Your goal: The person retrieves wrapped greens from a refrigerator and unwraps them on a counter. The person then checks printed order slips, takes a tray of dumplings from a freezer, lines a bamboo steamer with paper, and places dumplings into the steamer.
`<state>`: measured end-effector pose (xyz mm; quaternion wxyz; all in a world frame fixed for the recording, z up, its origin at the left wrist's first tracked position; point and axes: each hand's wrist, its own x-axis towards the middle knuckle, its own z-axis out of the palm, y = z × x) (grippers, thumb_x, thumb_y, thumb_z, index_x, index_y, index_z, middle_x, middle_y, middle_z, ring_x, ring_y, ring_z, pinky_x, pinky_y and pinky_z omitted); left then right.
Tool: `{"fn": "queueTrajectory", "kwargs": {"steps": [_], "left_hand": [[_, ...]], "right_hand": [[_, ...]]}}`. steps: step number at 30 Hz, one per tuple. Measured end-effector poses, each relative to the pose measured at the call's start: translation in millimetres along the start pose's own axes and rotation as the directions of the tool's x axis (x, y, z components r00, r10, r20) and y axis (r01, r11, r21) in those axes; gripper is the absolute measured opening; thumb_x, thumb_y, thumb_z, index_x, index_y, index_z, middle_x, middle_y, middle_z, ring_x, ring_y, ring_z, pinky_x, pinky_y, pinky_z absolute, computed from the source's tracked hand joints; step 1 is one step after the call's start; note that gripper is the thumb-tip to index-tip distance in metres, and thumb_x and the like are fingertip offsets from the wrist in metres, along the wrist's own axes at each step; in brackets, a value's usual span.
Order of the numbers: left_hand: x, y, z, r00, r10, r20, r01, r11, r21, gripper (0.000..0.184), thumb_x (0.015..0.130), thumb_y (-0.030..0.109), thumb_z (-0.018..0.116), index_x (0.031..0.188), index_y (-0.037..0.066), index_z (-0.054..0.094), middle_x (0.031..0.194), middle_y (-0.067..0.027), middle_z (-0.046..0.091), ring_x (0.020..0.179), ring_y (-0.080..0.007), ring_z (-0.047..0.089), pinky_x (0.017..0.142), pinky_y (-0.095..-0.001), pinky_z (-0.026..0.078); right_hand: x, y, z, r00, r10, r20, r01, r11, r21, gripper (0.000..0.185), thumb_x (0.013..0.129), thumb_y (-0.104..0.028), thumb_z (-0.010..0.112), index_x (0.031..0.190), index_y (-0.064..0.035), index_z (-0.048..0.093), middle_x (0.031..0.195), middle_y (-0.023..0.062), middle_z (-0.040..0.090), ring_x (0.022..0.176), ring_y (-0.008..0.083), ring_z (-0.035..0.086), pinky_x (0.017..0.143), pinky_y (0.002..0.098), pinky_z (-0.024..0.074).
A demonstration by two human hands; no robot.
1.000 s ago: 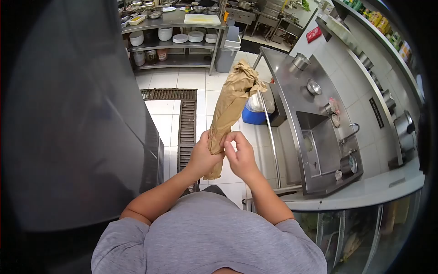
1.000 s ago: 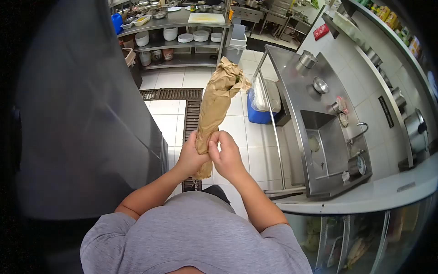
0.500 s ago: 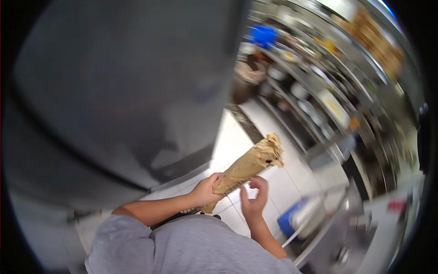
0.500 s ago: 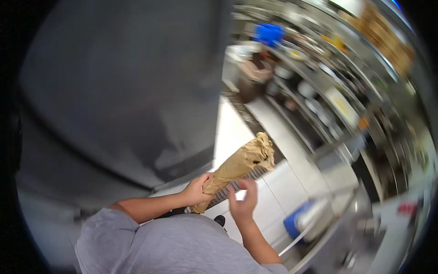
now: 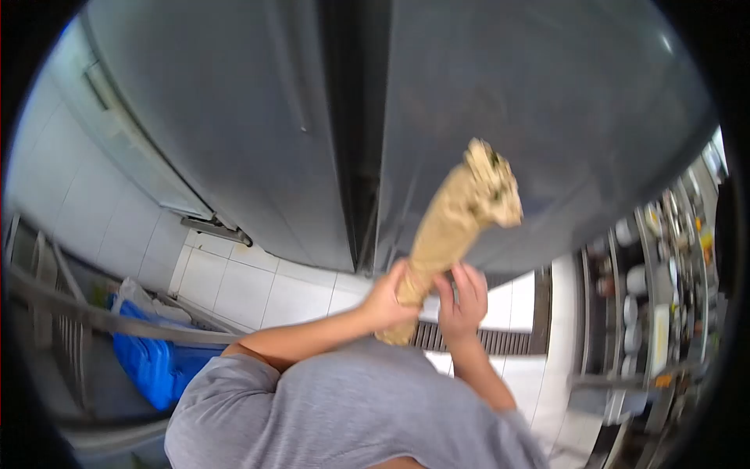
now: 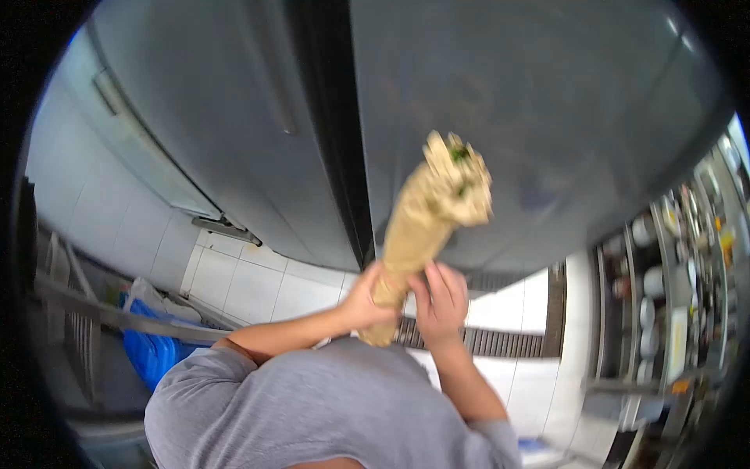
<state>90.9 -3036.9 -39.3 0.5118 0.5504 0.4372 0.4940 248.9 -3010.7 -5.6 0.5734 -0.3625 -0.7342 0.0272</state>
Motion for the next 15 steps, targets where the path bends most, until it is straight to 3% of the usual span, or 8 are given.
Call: {"fn": "queueTrajectory", "kwargs": {"steps": [3, 4, 5, 8, 11, 14, 15], "left_hand": [[3.5, 25.8, -37.0, 0.993, -0.033, 0.113, 0.038, 0.998, -0.045, 0.069, 0.066, 0.004, 0.073, 0.127, 0.002, 0.042, 0.105, -0.0092, 0.060, 0.097, -0.0157, 0.057, 0.086, -0.0307, 0.046], [3.3, 30.1, -42.0, 0.990, -0.038, 0.135, 0.050, 0.995, -0.089, 0.069, 0.066, 0.004, 0.073, 0.127, 0.001, 0.042, 0.105, -0.0089, 0.060, 0.096, -0.0155, 0.058, 0.086, -0.0304, 0.046], [4.0, 32.1, -45.7, 0.987, -0.043, 0.155, 0.063, 0.989, -0.130, 0.068, 0.066, 0.004, 0.072, 0.127, 0.001, 0.042, 0.104, -0.0087, 0.060, 0.095, -0.0152, 0.058, 0.085, -0.0301, 0.046], [13.2, 31.0, -42.2, 0.963, -0.095, 0.252, 0.108, 0.993, -0.039, 0.065, 0.066, 0.002, 0.071, 0.125, 0.000, 0.044, 0.103, -0.0089, 0.061, 0.095, -0.0156, 0.058, 0.085, -0.0299, 0.046], [21.6, 27.5, -17.8, 0.932, -0.075, 0.354, 0.075, 0.997, 0.014, 0.062, 0.064, 0.004, 0.070, 0.121, -0.001, 0.047, 0.100, -0.0113, 0.062, 0.094, -0.0184, 0.060, 0.083, -0.0315, 0.047], [22.9, 41.3, 26.8, 0.906, -0.036, 0.422, -0.089, 0.958, 0.273, 0.061, 0.061, 0.008, 0.071, 0.116, -0.001, 0.048, 0.095, -0.0197, 0.062, 0.090, -0.0286, 0.063, 0.080, -0.0353, 0.048], [24.0, 41.2, 44.8, 0.888, -0.007, 0.461, -0.125, 0.959, 0.255, 0.061, 0.061, 0.008, 0.071, 0.116, -0.001, 0.048, 0.095, -0.0197, 0.062, 0.090, -0.0286, 0.063, 0.080, -0.0353, 0.048]], "right_hand": [[22.4, -17.4, 24.5, 0.981, -0.172, -0.085, 0.174, 0.985, 0.010, 0.028, 0.074, 0.000, 0.071, 0.101, -0.0019, 0.065, 0.095, 0.0110, 0.062, 0.081, 0.0282, 0.059, 0.073, 0.0375, 0.0468], [27.1, -22.9, 22.7, 0.982, -0.188, -0.024, 0.188, 0.982, -0.011, 0.028, 0.071, 0.001, 0.070, 0.099, -0.0032, 0.065, 0.094, 0.0096, 0.061, 0.081, 0.0269, 0.059, 0.072, 0.0368, 0.0464], [31.1, -27.2, 19.8, 0.986, -0.162, -0.038, 0.160, 0.986, -0.054, 0.028, 0.071, 0.001, 0.070, 0.099, -0.0032, 0.065, 0.094, 0.0096, 0.061, 0.081, 0.0269, 0.059, 0.072, 0.0368, 0.0464], [31.6, -34.0, -0.4, 0.976, -0.147, 0.162, 0.177, 0.967, -0.185, 0.028, 0.069, 0.000, 0.064, 0.097, -0.0033, 0.064, 0.094, 0.0091, 0.060, 0.081, 0.0272, 0.059, 0.072, 0.0379, 0.0464], [12.3, -26.7, -28.4, 0.985, -0.083, 0.153, 0.121, 0.958, -0.259, 0.029, 0.067, 0.000, 0.063, 0.096, -0.0029, 0.063, 0.094, 0.0094, 0.059, 0.080, 0.0269, 0.058, 0.072, 0.0380, 0.0467], [-2.6, -29.9, -77.8, 0.983, 0.020, 0.184, 0.048, 0.933, -0.357, 0.024, 0.072, -0.002, 0.058, 0.096, -0.0013, 0.059, 0.090, 0.0112, 0.057, 0.081, 0.0285, 0.056, 0.073, 0.0387, 0.0444], [-8.4, -27.5, -95.5, 0.971, 0.094, 0.219, 0.001, 0.917, -0.398, 0.022, 0.073, -0.004, 0.056, 0.095, -0.0009, 0.058, 0.088, 0.0118, 0.056, 0.081, 0.0290, 0.055, 0.073, 0.0391, 0.0435]]}}
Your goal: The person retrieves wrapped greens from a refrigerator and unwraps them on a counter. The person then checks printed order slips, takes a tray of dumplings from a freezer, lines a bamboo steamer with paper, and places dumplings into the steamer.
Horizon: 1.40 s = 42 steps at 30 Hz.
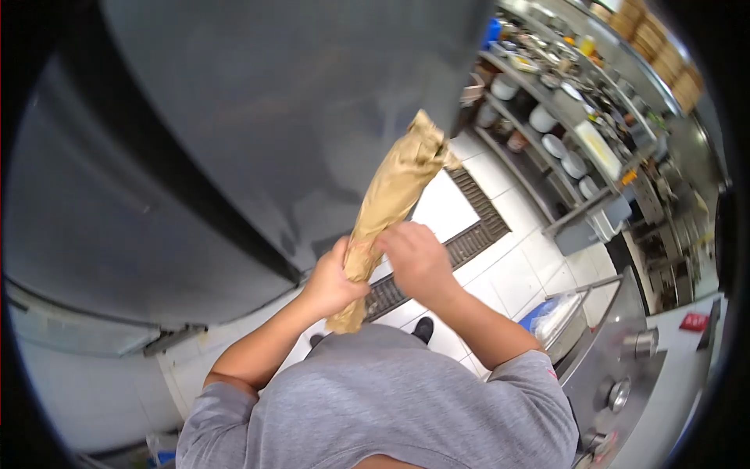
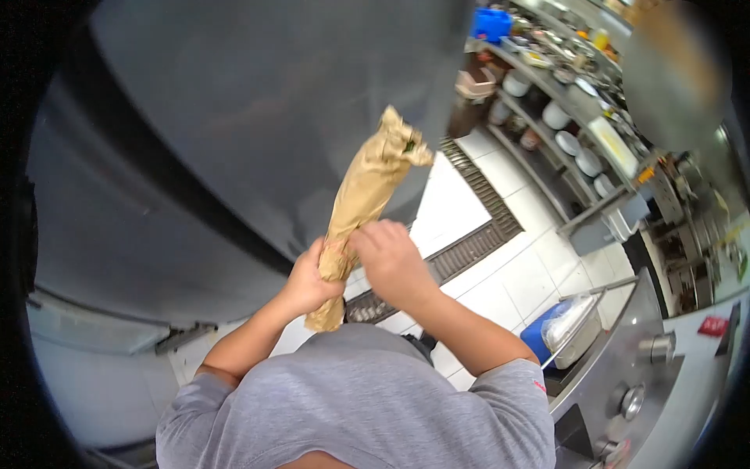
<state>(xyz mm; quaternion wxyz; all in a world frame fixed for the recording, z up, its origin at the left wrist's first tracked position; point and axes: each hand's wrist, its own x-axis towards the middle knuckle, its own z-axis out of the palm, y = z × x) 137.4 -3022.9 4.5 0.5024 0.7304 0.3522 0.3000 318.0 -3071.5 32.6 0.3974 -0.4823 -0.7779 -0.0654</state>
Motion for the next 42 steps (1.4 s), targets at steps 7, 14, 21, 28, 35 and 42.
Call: {"fn": "queueTrajectory", "kwargs": {"steps": [7, 14, 21, 28, 35, 42], "left_hand": [[75.2, 34.8, 128.0, 0.909, -0.217, 0.356, 0.153, 0.968, 0.199, 0.061, 0.061, 0.004, 0.069, 0.119, 0.000, 0.049, 0.097, -0.0135, 0.063, 0.090, -0.0233, 0.062, 0.078, -0.0330, 0.048], [161.1, 92.8, 205.3, 0.495, -0.258, 0.830, 0.565, 0.821, -0.081, 0.071, 0.057, -0.006, 0.069, 0.125, -0.003, 0.050, 0.108, -0.0081, 0.062, 0.093, -0.0141, 0.060, 0.084, -0.0263, 0.048], [225.4, 120.7, 215.1, 0.260, -0.106, 0.960, 0.854, 0.488, -0.178, 0.065, 0.062, 0.004, 0.067, 0.118, -0.017, 0.044, 0.079, -0.0237, 0.057, 0.053, -0.0230, 0.058, 0.038, -0.0303, 0.045], [297.2, 78.9, 232.6, 0.113, 0.186, 0.976, 0.965, 0.214, -0.153, 0.073, 0.065, 0.002, 0.064, 0.130, -0.012, 0.032, 0.080, -0.0234, 0.050, 0.049, -0.0250, 0.055, 0.033, -0.0302, 0.041], [393.0, 130.4, 256.4, 0.278, -0.089, 0.956, 0.569, 0.817, -0.089, 0.074, 0.067, 0.008, 0.073, 0.131, -0.006, 0.037, 0.108, -0.0183, 0.056, 0.093, -0.0210, 0.059, 0.080, -0.0329, 0.049], [485.4, 137.1, 403.7, 0.987, 0.112, 0.118, -0.089, 0.979, -0.183, 0.088, 0.066, 0.016, 0.080, 0.137, 0.001, 0.028, 0.120, -0.0139, 0.053, 0.106, -0.0204, 0.056, 0.091, -0.0315, 0.045]], "right_hand": [[-103.1, 104.4, -109.3, 0.972, 0.206, 0.116, -0.231, 0.930, 0.284, 0.010, 0.084, -0.009, 0.060, 0.090, -0.0033, 0.056, 0.087, 0.0083, 0.057, 0.083, 0.0226, 0.056, 0.074, 0.0329, 0.0456], [-159.7, 198.8, -279.5, 0.556, 0.311, 0.771, -0.775, 0.528, 0.346, 0.013, 0.089, -0.015, 0.063, 0.086, -0.0029, 0.063, 0.072, -0.0020, 0.059, 0.068, 0.0063, 0.051, 0.063, 0.0236, 0.0432], [-136.3, 272.4, -339.7, 0.773, 0.324, 0.546, -0.635, 0.365, 0.682, 0.012, 0.086, -0.013, 0.068, 0.088, -0.0012, 0.066, 0.071, -0.0033, 0.060, 0.066, 0.0044, 0.051, 0.060, 0.0210, 0.0407], [-97.6, 348.2, -328.9, 0.835, 0.500, 0.229, -0.479, 0.458, 0.749, 0.011, 0.076, -0.005, 0.075, 0.081, 0.0016, 0.069, 0.071, 0.0019, 0.064, 0.063, 0.0062, 0.054, 0.056, 0.0204, 0.0411], [-21.1, 426.8, -367.1, 0.890, 0.388, 0.239, -0.440, 0.590, 0.677, 0.013, 0.072, -0.004, 0.077, 0.075, 0.0022, 0.067, 0.064, 0.0010, 0.061, 0.059, 0.0047, 0.052, 0.052, 0.0186, 0.0377], [20.2, 543.5, -314.9, 0.890, 0.456, -0.026, -0.397, 0.800, 0.450, 0.012, 0.080, -0.006, 0.069, 0.080, 0.0045, 0.064, 0.068, 0.0008, 0.064, 0.061, 0.0045, 0.055, 0.055, 0.0205, 0.0425]]}}
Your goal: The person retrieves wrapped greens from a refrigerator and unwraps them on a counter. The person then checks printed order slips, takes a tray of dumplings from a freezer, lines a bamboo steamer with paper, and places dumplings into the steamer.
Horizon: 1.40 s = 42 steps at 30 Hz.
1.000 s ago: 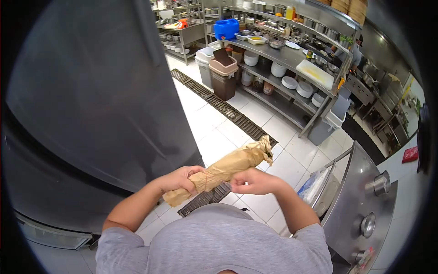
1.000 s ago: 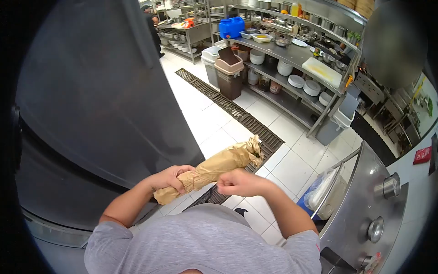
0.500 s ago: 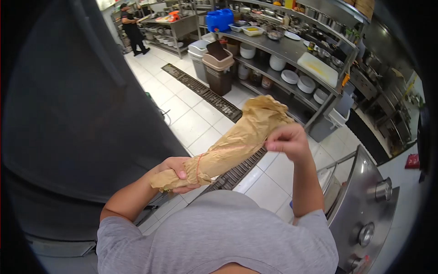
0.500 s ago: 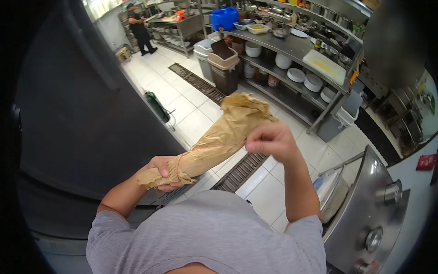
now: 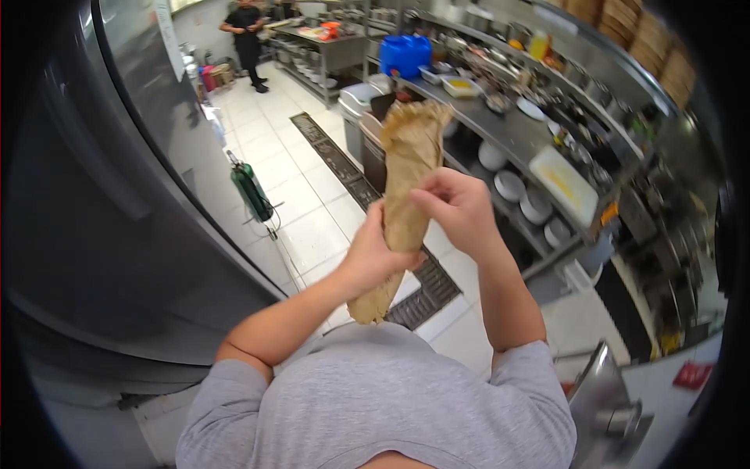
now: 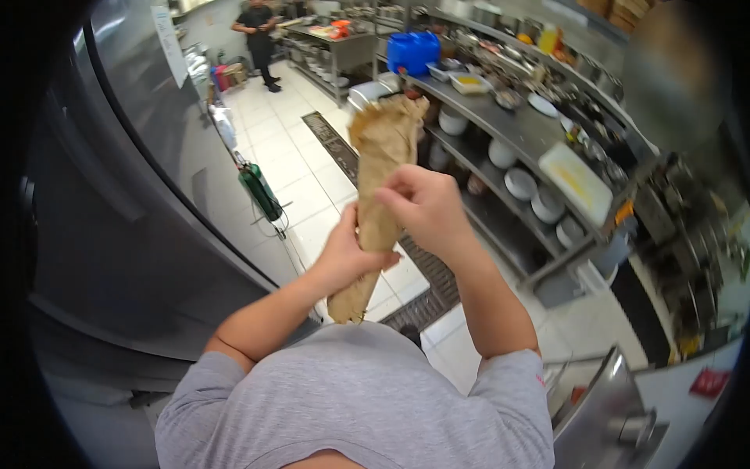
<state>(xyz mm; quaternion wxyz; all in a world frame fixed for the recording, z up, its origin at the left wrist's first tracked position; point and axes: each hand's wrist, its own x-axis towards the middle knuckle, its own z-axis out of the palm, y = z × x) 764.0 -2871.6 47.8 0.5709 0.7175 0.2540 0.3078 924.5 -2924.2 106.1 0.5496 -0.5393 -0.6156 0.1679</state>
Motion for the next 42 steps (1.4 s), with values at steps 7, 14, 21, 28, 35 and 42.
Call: {"fn": "queueTrajectory", "kwargs": {"steps": [7, 14, 21, 28, 35, 42], "left_hand": [[78.2, -8.6, -29.0, 0.822, -0.361, 0.440, 0.436, 0.896, -0.078, 0.069, 0.059, 0.000, 0.077, 0.124, 0.000, 0.055, 0.103, -0.0048, 0.062, 0.096, -0.0143, 0.057, 0.084, -0.0272, 0.047], [105.2, -25.4, -41.5, 0.838, -0.467, 0.284, 0.512, 0.852, -0.111, 0.071, 0.055, -0.006, 0.073, 0.123, 0.001, 0.056, 0.103, -0.0077, 0.063, 0.092, -0.0158, 0.059, 0.081, -0.0289, 0.050], [191.0, -65.0, -12.8, 0.931, -0.320, -0.178, 0.335, 0.940, 0.063, 0.073, 0.063, 0.009, 0.079, 0.128, -0.001, 0.047, 0.107, -0.0104, 0.061, 0.096, -0.0187, 0.059, 0.078, -0.0293, 0.050], [276.5, -119.4, -129.9, 0.919, -0.374, 0.129, 0.391, 0.908, -0.154, 0.054, 0.067, 0.005, 0.077, 0.117, -0.002, 0.058, 0.103, -0.0053, 0.063, 0.093, -0.0106, 0.058, 0.081, -0.0255, 0.047], [368.6, -147.7, -228.7, 0.830, -0.215, 0.514, 0.353, 0.917, -0.186, 0.049, 0.061, 0.002, 0.080, 0.108, -0.003, 0.065, 0.107, -0.0046, 0.059, 0.098, -0.0143, 0.055, 0.086, -0.0271, 0.046], [447.6, -170.6, -230.4, 0.775, -0.279, 0.567, 0.184, 0.958, 0.219, 0.091, 0.060, 0.020, 0.080, 0.139, 0.005, 0.038, 0.113, -0.0138, 0.061, 0.103, -0.0224, 0.057, 0.092, -0.0315, 0.044]], "right_hand": [[91.3, 92.0, -106.5, 0.914, -0.015, 0.405, -0.080, 0.973, 0.217, 0.007, 0.078, -0.002, 0.073, 0.079, 0.0019, 0.066, 0.068, 0.0012, 0.062, 0.065, 0.0060, 0.057, 0.059, 0.0205, 0.0466], [133.2, 153.8, -93.1, 0.862, -0.045, 0.505, -0.130, 0.943, 0.306, 0.011, 0.080, -0.007, 0.072, 0.078, 0.0013, 0.066, 0.067, 0.0005, 0.062, 0.062, 0.0038, 0.054, 0.056, 0.0201, 0.0439], [178.8, 214.1, -18.3, 0.945, -0.137, 0.295, 0.108, 0.988, 0.112, 0.012, 0.083, -0.010, 0.069, 0.080, 0.0011, 0.064, 0.066, 0.0017, 0.061, 0.059, 0.0061, 0.053, 0.055, 0.0216, 0.0436], [284.0, 286.5, -39.4, 0.959, 0.074, 0.272, -0.127, 0.975, 0.180, 0.009, 0.081, -0.005, 0.070, 0.081, 0.0018, 0.064, 0.069, -0.0007, 0.061, 0.063, 0.0041, 0.052, 0.056, 0.0202, 0.0431], [365.2, 283.9, -24.4, 0.775, 0.297, 0.557, -0.528, 0.790, 0.313, 0.011, 0.080, -0.006, 0.073, 0.083, 0.0003, 0.064, 0.066, 0.0003, 0.060, 0.054, 0.0041, 0.052, 0.049, 0.0182, 0.0409], [398.1, 382.7, 20.2, 0.680, 0.555, 0.479, -0.722, 0.618, 0.310, 0.013, 0.076, -0.002, 0.073, 0.085, -0.0033, 0.064, 0.072, -0.0006, 0.062, 0.057, 0.0048, 0.055, 0.051, 0.0189, 0.0425]]}}
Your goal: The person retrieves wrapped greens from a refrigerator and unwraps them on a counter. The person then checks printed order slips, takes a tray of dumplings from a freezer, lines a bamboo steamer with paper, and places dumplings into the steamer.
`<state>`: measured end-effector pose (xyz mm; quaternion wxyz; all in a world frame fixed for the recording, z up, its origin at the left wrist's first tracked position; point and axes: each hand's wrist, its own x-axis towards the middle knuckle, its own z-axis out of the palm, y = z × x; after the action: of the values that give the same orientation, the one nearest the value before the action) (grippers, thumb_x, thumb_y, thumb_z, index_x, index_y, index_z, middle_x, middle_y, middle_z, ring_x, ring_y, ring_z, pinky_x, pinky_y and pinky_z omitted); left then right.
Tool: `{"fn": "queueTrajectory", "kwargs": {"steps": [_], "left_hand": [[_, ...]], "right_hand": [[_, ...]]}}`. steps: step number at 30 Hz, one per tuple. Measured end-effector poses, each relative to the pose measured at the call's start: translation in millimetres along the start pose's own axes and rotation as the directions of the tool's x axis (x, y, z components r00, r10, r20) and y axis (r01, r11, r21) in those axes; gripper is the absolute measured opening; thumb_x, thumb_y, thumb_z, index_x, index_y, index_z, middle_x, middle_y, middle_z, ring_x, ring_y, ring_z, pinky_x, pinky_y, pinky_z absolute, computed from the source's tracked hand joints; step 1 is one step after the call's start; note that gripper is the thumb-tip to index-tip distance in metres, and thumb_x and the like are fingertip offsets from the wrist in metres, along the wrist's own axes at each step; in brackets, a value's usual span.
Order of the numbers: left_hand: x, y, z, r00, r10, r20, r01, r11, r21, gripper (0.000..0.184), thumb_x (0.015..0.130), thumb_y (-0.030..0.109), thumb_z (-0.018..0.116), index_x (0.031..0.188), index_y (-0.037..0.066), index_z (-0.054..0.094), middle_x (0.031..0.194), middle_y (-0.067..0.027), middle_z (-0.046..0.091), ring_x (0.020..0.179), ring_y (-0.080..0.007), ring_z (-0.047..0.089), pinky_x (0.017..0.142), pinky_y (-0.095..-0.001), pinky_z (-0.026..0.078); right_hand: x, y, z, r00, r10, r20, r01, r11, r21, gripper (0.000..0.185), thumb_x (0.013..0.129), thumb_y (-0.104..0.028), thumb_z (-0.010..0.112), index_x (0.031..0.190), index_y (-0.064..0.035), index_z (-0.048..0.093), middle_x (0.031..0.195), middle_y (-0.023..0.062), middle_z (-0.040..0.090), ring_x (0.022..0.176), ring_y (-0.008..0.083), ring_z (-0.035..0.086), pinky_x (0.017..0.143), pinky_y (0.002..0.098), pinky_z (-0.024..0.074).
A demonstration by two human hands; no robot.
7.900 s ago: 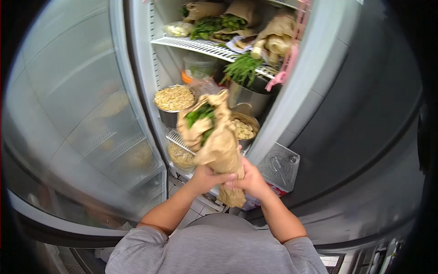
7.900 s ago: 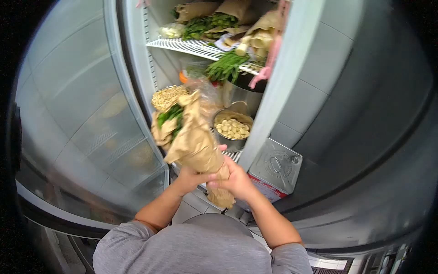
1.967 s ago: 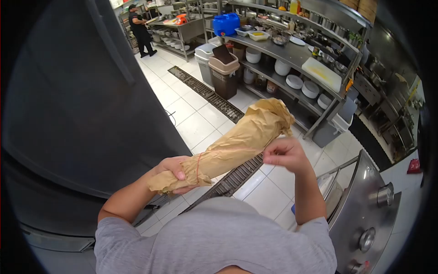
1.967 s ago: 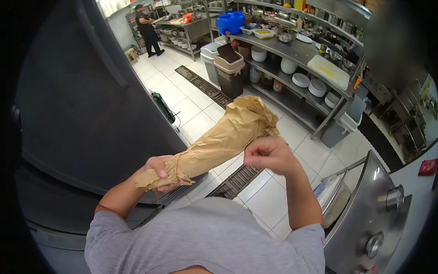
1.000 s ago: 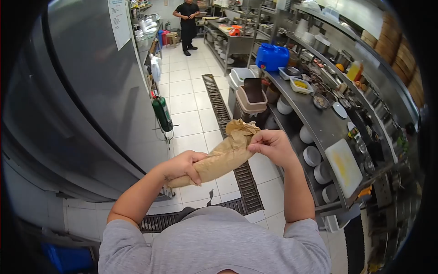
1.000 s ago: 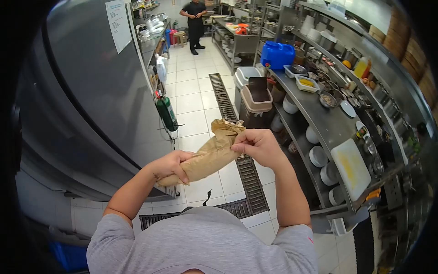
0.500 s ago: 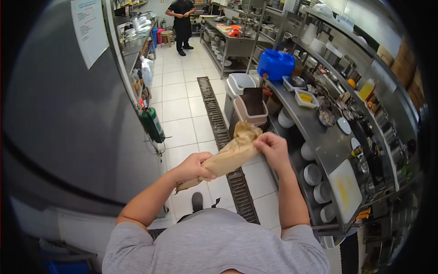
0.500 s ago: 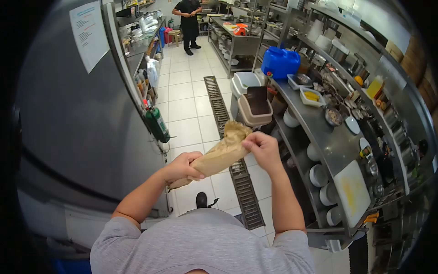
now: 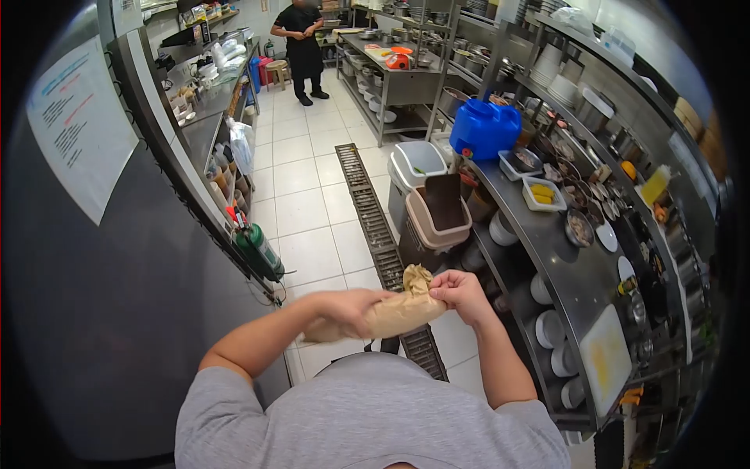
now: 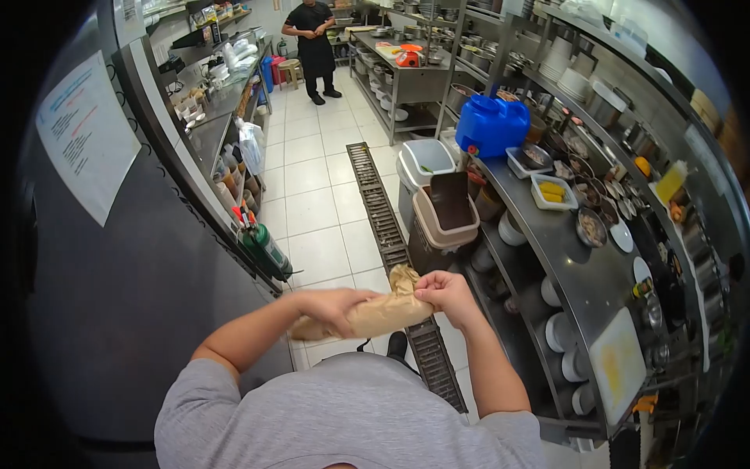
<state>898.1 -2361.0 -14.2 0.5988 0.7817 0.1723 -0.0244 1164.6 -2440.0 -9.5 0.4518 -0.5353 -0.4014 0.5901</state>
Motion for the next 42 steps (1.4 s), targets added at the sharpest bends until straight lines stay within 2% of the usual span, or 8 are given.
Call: {"fn": "queueTrajectory", "kwargs": {"steps": [9, 18, 26, 28, 32, 34, 38, 42], "left_hand": [[117.7, -14.5, -110.2, 0.967, -0.221, -0.125, 0.194, 0.961, -0.197, 0.056, 0.060, -0.004, 0.071, 0.114, 0.002, 0.059, 0.098, -0.0056, 0.063, 0.087, -0.0165, 0.060, 0.074, -0.0287, 0.052], [154.6, -56.9, -225.1, 0.920, -0.296, -0.256, 0.151, 0.872, -0.466, 0.057, 0.048, -0.016, 0.067, 0.103, 0.000, 0.064, 0.094, -0.0052, 0.065, 0.083, -0.0164, 0.063, 0.072, -0.0299, 0.055], [207.6, -78.0, -255.2, 0.944, -0.298, 0.144, 0.328, 0.792, -0.515, 0.068, 0.040, -0.016, 0.062, 0.106, -0.004, 0.064, 0.088, -0.0112, 0.067, 0.071, -0.0182, 0.065, 0.055, -0.0314, 0.057], [201.1, -66.5, -284.3, 0.993, -0.054, -0.103, -0.022, 0.778, -0.628, 0.061, 0.043, -0.016, 0.059, 0.102, -0.005, 0.064, 0.088, -0.0107, 0.067, 0.070, -0.0165, 0.064, 0.053, -0.0318, 0.056], [202.7, -66.3, -298.0, 0.800, -0.241, -0.549, 0.269, 0.963, -0.030, 0.048, 0.046, -0.015, 0.054, 0.092, -0.003, 0.063, 0.084, -0.0066, 0.066, 0.074, -0.0122, 0.062, 0.057, -0.0303, 0.054], [198.7, -76.5, -301.3, 0.788, -0.325, -0.522, 0.215, 0.941, -0.261, 0.052, 0.043, -0.013, 0.053, 0.092, -0.002, 0.064, 0.085, -0.0058, 0.066, 0.075, -0.0129, 0.061, 0.059, -0.0281, 0.052], [178.6, -86.1, -313.2, 0.844, -0.140, -0.517, -0.369, 0.549, -0.750, 0.062, 0.047, -0.005, 0.051, 0.108, -0.002, 0.059, 0.091, -0.0121, 0.065, 0.073, -0.0225, 0.064, 0.059, -0.0295, 0.052], [184.6, -104.7, -311.4, 0.884, -0.101, -0.457, -0.417, 0.273, -0.867, 0.054, 0.062, 0.002, 0.059, 0.116, -0.003, 0.055, 0.106, -0.0137, 0.063, 0.097, -0.0244, 0.061, 0.089, -0.0370, 0.047]], "right_hand": [[143.4, -19.4, -97.7, 0.979, -0.088, 0.184, 0.064, 0.990, 0.129, 0.016, 0.076, 0.001, 0.072, 0.088, -0.0009, 0.062, 0.065, -0.0005, 0.060, 0.049, 0.0023, 0.046, 0.043, 0.0176, 0.0306], [271.8, -71.6, -112.1, 0.832, 0.197, 0.518, -0.310, 0.940, 0.142, 0.025, 0.079, 0.005, 0.067, 0.098, -0.0035, 0.054, 0.065, -0.0018, 0.056, 0.045, 0.0032, 0.036, 0.042, 0.0192, 0.0249], [348.0, -69.7, -105.0, 0.885, -0.110, 0.453, -0.131, 0.874, 0.467, 0.019, 0.081, 0.003, 0.063, 0.097, -0.0044, 0.057, 0.065, -0.0052, 0.049, 0.045, 0.0028, 0.035, 0.041, 0.0180, 0.0326], [352.6, -76.7, -124.8, 0.784, 0.098, 0.613, -0.429, 0.799, 0.421, 0.017, 0.086, 0.000, 0.056, 0.103, -0.0021, 0.057, 0.065, -0.0052, 0.048, 0.044, 0.0020, 0.031, 0.039, 0.0175, 0.0281], [356.3, -71.2, -133.4, 0.790, 0.233, 0.567, -0.496, 0.787, 0.368, 0.016, 0.086, -0.003, 0.053, 0.101, 0.0005, 0.057, 0.065, -0.0031, 0.048, 0.042, 0.0024, 0.029, 0.038, 0.0181, 0.0241], [354.7, -62.6, -123.7, 0.834, 0.286, 0.472, -0.458, 0.836, 0.302, 0.011, 0.083, 0.000, 0.055, 0.093, 0.0003, 0.058, 0.065, -0.0010, 0.049, 0.043, 0.0037, 0.031, 0.038, 0.0195, 0.0234], [347.7, -46.2, -104.5, 0.779, 0.364, 0.510, -0.452, 0.890, 0.055, 0.011, 0.077, 0.000, 0.060, 0.087, -0.0031, 0.058, 0.065, 0.0000, 0.051, 0.046, 0.0061, 0.037, 0.042, 0.0198, 0.0275], [380.9, -54.6, -77.0, 0.953, -0.059, 0.298, -0.110, 0.847, 0.520, 0.007, 0.082, -0.005, 0.060, 0.087, -0.0036, 0.056, 0.066, -0.0017, 0.049, 0.050, 0.0088, 0.040, 0.048, 0.0226, 0.0334]]}}
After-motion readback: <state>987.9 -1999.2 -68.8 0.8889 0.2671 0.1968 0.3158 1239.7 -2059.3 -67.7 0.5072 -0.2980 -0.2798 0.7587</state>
